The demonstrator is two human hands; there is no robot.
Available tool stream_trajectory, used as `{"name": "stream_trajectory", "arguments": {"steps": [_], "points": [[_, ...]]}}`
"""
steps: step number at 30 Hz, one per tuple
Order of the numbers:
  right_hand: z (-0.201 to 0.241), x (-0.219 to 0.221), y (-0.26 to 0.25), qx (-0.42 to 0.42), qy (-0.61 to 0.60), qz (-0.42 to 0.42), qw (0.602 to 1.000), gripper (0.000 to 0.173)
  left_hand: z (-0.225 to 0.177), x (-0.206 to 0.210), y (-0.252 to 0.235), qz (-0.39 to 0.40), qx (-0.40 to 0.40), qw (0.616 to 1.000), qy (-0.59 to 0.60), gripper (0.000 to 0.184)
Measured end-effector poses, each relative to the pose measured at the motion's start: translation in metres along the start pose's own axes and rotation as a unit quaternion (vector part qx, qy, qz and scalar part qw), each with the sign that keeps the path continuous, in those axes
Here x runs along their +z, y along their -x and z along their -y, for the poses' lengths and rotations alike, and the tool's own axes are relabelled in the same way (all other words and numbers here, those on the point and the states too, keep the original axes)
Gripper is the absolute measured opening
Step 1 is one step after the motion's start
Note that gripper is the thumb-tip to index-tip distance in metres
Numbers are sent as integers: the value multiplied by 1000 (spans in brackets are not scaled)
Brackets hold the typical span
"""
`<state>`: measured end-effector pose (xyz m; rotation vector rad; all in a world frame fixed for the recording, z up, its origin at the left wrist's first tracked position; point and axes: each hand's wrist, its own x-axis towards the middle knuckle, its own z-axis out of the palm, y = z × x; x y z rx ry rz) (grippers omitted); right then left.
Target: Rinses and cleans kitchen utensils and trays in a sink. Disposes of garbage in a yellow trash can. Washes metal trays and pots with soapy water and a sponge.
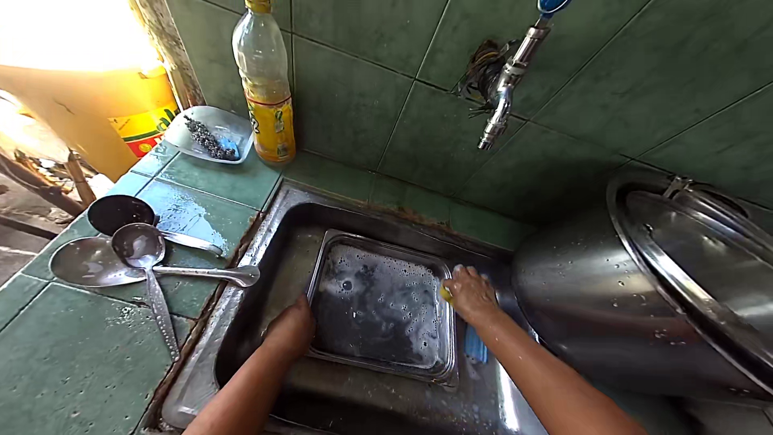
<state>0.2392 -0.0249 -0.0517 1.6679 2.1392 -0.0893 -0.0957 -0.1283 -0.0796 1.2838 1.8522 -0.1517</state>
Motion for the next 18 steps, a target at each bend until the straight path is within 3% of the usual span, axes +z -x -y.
{"name": "stream_trajectory", "arguments": {"steps": [4,7,12,16,18], "points": [[9,-5,-35,23,20,-67,997,17,-4,-1,2,0,-14,1000,11,50],[32,5,-31,-2,37,-78,996,20,-5,0,1,0,-29,999,14,49],[61,7,3,-22,69,82,994,33,-4,-8,3,-20,-46,999,12,42],[80,23,46,-6,-23,93,995,33,1,-10,-1,-4,-34,999,10,41],[101,22,61,25,-65,142,987,44,5,-12,-2,13,-13,1000,24,41]]}}
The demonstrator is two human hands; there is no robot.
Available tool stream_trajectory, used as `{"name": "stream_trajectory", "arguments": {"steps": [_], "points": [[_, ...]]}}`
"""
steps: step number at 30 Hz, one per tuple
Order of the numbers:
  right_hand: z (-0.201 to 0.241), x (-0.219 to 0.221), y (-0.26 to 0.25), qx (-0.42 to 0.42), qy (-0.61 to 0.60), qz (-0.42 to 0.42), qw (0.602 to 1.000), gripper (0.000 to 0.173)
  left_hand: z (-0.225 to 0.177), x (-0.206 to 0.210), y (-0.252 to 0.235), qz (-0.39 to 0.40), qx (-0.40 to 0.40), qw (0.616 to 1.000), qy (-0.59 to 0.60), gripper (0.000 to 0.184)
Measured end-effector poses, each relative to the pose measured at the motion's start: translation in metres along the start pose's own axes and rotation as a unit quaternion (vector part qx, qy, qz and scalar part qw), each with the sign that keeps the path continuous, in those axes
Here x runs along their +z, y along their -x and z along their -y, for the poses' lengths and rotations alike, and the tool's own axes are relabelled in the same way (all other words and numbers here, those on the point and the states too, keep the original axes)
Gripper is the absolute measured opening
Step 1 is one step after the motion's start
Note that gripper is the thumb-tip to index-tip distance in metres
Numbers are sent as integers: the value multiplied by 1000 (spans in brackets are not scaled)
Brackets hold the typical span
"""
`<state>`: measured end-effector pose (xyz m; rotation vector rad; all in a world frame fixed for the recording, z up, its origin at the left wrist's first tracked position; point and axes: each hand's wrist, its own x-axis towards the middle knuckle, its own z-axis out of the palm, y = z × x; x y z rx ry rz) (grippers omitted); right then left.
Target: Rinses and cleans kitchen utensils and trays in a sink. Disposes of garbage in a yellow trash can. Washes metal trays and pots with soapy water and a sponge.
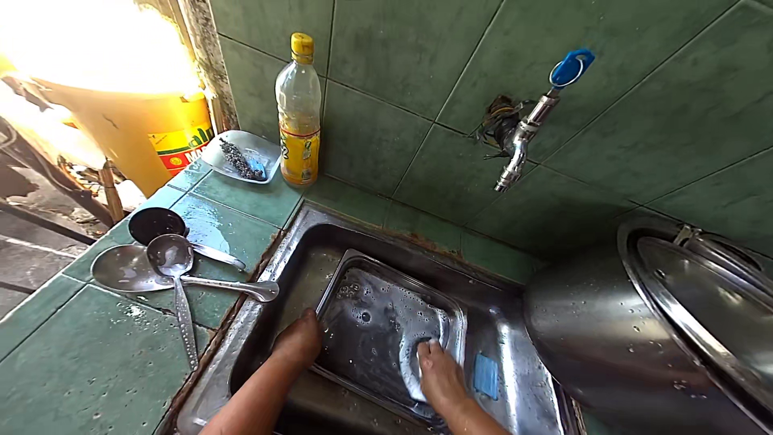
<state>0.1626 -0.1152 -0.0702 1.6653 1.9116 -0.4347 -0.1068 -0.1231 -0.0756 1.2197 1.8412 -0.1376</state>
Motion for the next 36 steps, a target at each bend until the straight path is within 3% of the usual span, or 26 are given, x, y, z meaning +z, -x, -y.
{"name": "stream_trajectory", "arguments": {"steps": [2,6,11,13,15,17,21,25,28,30,33,36], "points": [[19,7,8,-10,-33,5,999,50,5,-3,-2,12,24,999,27,44],[55,9,16,-72,-108,-12,991,45,20,-4,-7,28,72,991,112,76],[103,12,6,-151,-231,-52,960,46,23,-3,-6,74,21,958,276,98],[117,11,-3,-199,-326,-50,923,43,22,-3,-6,78,-9,940,332,102],[127,15,-10,-257,-443,-80,855,37,23,-4,-5,78,-19,919,386,104],[137,15,-7,-308,-477,-130,813,32,24,-7,-6,72,-11,906,416,105],[150,1,-16,-290,-415,-204,838,32,21,-9,2,110,-1,890,442,105],[154,-33,-71,-233,-377,-291,848,27,22,-6,2,108,-16,928,357,87],[144,-59,-103,-209,-329,-335,858,24,21,-4,-6,62,37,984,164,56],[134,-70,-118,-205,-254,-399,857,18,19,-4,-9,10,72,996,54,46],[115,-72,-137,-206,-143,-497,831,14,11,-2,-7,-56,85,994,41,37],[99,-66,-147,-198,-77,-548,809,17,6,-1,-5,-64,88,993,42,31]]}}
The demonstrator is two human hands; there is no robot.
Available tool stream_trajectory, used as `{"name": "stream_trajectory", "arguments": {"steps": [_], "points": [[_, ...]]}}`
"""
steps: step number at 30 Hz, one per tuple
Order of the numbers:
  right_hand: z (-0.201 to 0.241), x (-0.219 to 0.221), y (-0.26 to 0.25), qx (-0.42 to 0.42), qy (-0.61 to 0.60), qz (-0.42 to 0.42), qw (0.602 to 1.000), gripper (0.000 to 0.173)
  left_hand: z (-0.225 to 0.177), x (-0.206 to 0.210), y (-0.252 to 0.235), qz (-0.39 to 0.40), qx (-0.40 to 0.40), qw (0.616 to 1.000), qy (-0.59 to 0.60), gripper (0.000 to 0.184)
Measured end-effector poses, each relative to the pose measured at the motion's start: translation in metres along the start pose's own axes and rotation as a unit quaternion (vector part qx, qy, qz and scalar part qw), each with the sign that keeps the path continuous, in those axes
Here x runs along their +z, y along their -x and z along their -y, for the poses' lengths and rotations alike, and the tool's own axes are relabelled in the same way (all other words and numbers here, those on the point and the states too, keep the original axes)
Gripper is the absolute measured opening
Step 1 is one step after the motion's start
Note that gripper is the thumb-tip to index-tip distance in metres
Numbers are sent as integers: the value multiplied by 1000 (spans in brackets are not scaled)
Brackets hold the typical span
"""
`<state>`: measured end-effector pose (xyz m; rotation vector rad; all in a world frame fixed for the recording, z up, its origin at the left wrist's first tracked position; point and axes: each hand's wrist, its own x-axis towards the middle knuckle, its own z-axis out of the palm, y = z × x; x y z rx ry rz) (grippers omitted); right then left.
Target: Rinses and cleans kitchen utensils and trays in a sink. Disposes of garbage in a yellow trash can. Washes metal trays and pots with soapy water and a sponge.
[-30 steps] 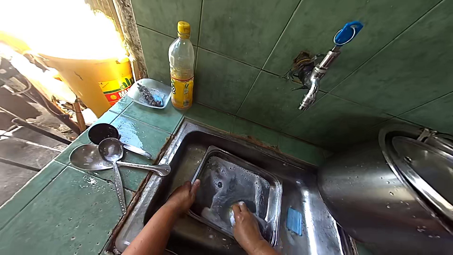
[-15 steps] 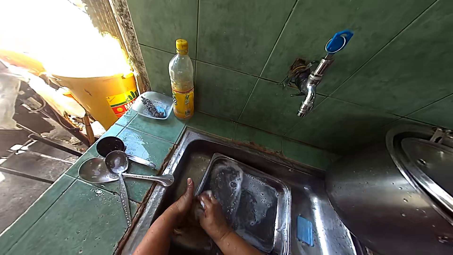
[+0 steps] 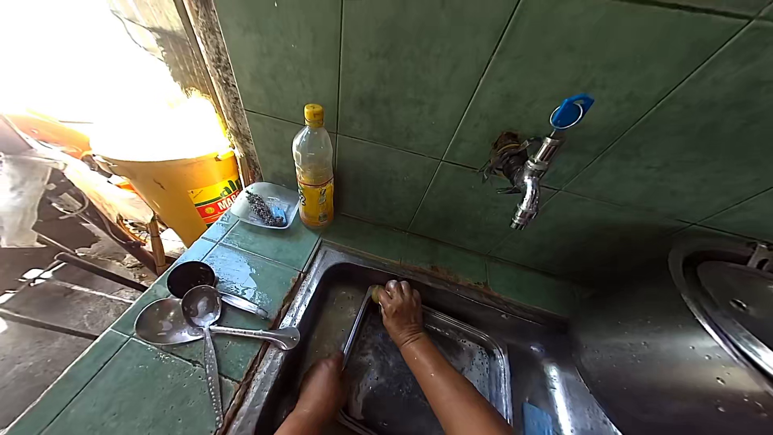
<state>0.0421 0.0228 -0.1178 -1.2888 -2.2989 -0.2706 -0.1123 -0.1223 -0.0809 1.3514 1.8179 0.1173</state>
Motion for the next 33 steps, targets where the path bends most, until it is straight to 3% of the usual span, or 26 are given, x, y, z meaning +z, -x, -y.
{"name": "stream_trajectory", "arguments": {"steps": [11,17,21,24,29,33], "points": [[-79,-76,87,177,9,58,982,18,-4,-3,9,63,-37,995,-73,29],[-120,-127,138,295,31,142,944,21,-8,-5,13,81,-64,991,-86,29],[-119,-140,142,387,43,162,907,23,-22,-5,18,67,-88,985,-130,37],[-117,-136,129,370,34,186,909,24,-44,-3,8,20,-59,985,-159,55],[-109,-136,80,310,43,345,885,31,-40,5,-29,-24,-13,990,-141,41],[-83,-109,42,249,35,389,887,34,-34,3,-27,-11,-6,989,-148,41]]}}
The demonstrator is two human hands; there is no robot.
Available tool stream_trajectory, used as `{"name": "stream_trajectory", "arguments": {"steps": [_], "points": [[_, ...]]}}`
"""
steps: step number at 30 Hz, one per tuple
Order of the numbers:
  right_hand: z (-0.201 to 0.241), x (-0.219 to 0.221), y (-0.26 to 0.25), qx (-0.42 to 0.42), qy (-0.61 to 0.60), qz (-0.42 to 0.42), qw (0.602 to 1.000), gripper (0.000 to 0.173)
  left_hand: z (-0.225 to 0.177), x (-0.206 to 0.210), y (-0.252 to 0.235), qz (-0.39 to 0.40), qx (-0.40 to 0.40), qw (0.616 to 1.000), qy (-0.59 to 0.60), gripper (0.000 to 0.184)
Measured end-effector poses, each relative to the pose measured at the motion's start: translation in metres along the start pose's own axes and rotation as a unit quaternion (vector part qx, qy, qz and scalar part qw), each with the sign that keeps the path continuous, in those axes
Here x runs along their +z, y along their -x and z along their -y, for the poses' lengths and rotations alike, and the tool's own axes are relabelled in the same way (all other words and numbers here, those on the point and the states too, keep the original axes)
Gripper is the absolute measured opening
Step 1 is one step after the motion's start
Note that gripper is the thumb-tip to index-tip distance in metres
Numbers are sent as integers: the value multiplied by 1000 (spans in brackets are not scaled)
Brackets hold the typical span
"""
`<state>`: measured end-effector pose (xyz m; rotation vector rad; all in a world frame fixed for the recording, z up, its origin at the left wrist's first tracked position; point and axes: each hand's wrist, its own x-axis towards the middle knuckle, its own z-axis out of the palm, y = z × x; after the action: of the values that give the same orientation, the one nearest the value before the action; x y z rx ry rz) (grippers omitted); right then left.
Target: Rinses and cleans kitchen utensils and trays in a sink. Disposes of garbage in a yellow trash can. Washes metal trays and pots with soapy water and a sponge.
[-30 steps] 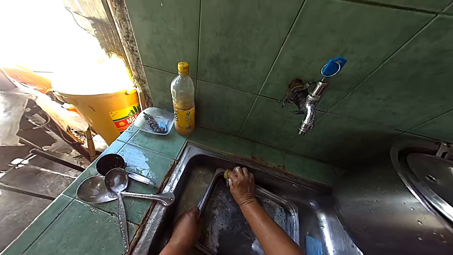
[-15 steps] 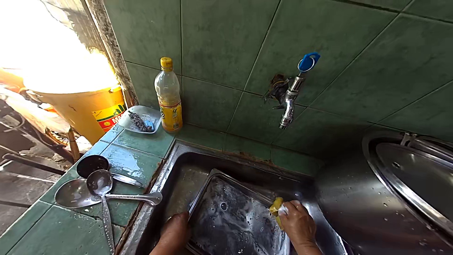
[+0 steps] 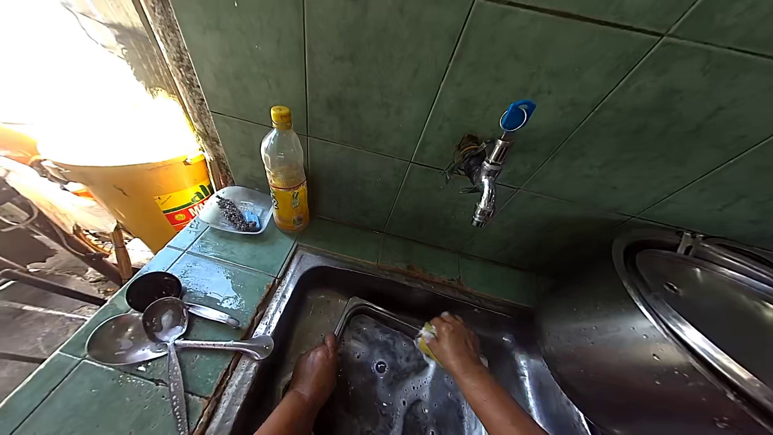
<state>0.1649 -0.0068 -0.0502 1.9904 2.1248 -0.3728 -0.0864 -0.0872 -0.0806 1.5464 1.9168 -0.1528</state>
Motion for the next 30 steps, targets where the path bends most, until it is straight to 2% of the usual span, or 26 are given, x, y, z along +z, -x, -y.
{"name": "stream_trajectory", "arguments": {"steps": [6,8,9,11,12,14,16,19,22,23,26,28,30], "points": [[102,0,-38,-145,-22,25,989,27,-3,3,2,11,-5,1000,0,40],[124,-6,-42,-189,-58,0,980,27,-2,3,2,7,-6,1000,5,41],[127,-4,-39,-205,-77,-43,975,26,-1,3,1,3,-7,1000,10,41],[115,11,-30,-232,-86,-180,952,21,-1,5,1,4,-8,1000,18,40],[101,19,-25,-236,-72,-213,945,23,-1,5,0,6,-8,1000,22,40],[64,39,-11,-224,-31,-202,953,47,0,5,0,5,-5,1000,28,38],[20,74,-2,-237,33,-274,931,71,1,6,0,1,-2,1000,30,37],[-17,98,25,-199,40,-307,930,86,0,5,-1,-1,-3,1000,25,37],[-18,89,42,-101,-73,-300,946,96,0,4,0,0,1,1000,31,37],[-16,85,41,-83,-106,-297,945,90,0,4,0,-1,7,999,33,37],[-12,68,18,-81,-145,-223,961,44,1,5,-1,1,16,1000,27,38],[1,57,1,-96,-143,-160,972,33,2,5,-1,-2,17,1000,22,38],[17,55,-10,-126,-154,-158,967,28,2,5,-2,-8,17,1000,18,38]]}}
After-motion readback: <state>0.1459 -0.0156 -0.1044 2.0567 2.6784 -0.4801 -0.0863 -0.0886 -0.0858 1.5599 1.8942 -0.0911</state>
